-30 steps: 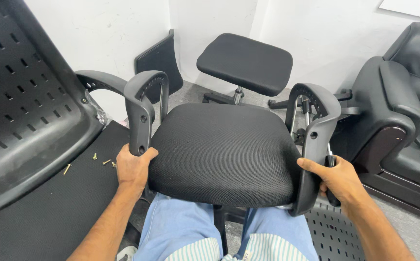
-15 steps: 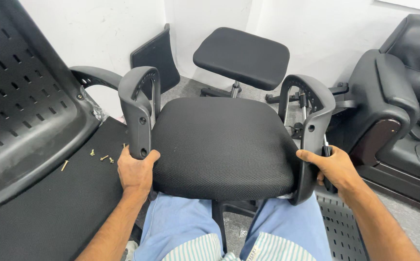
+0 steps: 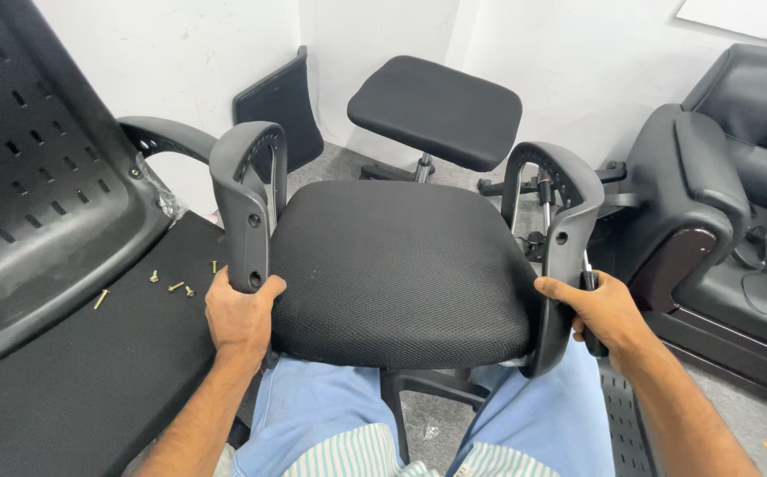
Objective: The person attaches the armrests to an office chair seat using a screwdriver and screws, then flips the seat and connects it to the gas lift mechanism. The person tightens the screws to secure the armrests and the seat to the lift.
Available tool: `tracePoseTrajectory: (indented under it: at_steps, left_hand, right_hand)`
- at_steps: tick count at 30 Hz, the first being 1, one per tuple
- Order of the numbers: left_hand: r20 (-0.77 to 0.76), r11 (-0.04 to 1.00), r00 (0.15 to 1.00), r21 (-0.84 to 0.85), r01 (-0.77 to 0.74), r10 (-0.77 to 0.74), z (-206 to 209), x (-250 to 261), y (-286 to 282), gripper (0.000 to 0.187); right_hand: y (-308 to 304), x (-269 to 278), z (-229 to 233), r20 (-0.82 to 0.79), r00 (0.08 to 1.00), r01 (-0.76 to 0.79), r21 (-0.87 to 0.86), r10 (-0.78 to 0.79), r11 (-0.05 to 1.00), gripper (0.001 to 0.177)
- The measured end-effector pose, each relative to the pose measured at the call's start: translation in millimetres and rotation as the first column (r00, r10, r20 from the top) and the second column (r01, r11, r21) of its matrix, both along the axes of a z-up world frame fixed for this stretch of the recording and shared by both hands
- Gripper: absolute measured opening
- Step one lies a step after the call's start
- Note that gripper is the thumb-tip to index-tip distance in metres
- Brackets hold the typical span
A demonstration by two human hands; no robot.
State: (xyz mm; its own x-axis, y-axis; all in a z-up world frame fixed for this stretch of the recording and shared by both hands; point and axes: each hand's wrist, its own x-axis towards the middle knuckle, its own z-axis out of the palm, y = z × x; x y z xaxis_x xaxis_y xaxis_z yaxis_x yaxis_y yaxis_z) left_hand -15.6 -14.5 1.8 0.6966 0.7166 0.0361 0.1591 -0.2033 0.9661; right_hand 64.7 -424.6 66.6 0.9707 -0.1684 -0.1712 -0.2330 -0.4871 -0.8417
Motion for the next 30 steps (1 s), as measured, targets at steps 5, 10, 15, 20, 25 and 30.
tracePoseTrajectory:
  at_steps: [5,10,15,20,25,30]
  left_hand:
    - [-0.010,1.000,1.000,0.019,0.015,-0.014,-5.0,4.0,-6.2,0.040]
    - [-0.043,0.997,0.999,0.072,0.014,-0.011,-9.4,15.2,-13.4,0.056]
    - [-0.042,0.995,0.999,0.102,0.018,-0.014,-9.0,20.5,-19.2,0.059]
    - [-0.066,0.995,0.998,0.095,0.026,-0.020,-2.7,22.7,-27.5,0.063]
    - [-0.029,0.994,0.998,0.093,0.061,-0.058,5.1,24.5,-37.1,0.067]
    - [-0.074,0.991,0.991,0.067,0.117,-0.112,10.1,39.1,-49.5,0.069]
  right_hand:
    - [-8.6,-4.3,-3.4,0.005,1.000,0.016,-0.017,-0.016,1.000,0.043]
    - [-16.8,-9.2,-9.0,-0.015,0.999,0.052,0.014,-0.052,0.999,0.041]
    - [-28.6,-13.3,-16.6,-0.017,0.997,0.076,0.066,-0.075,0.995,0.040]
    - [-36.7,-15.2,-21.1,-0.021,0.995,0.097,0.058,-0.096,0.994,0.039]
    - [-44.4,-19.1,-22.3,-0.041,0.988,0.150,0.068,-0.147,0.986,0.039]
    - [-57.2,-23.3,-26.1,-0.058,0.976,0.215,0.111,-0.209,0.970,0.038]
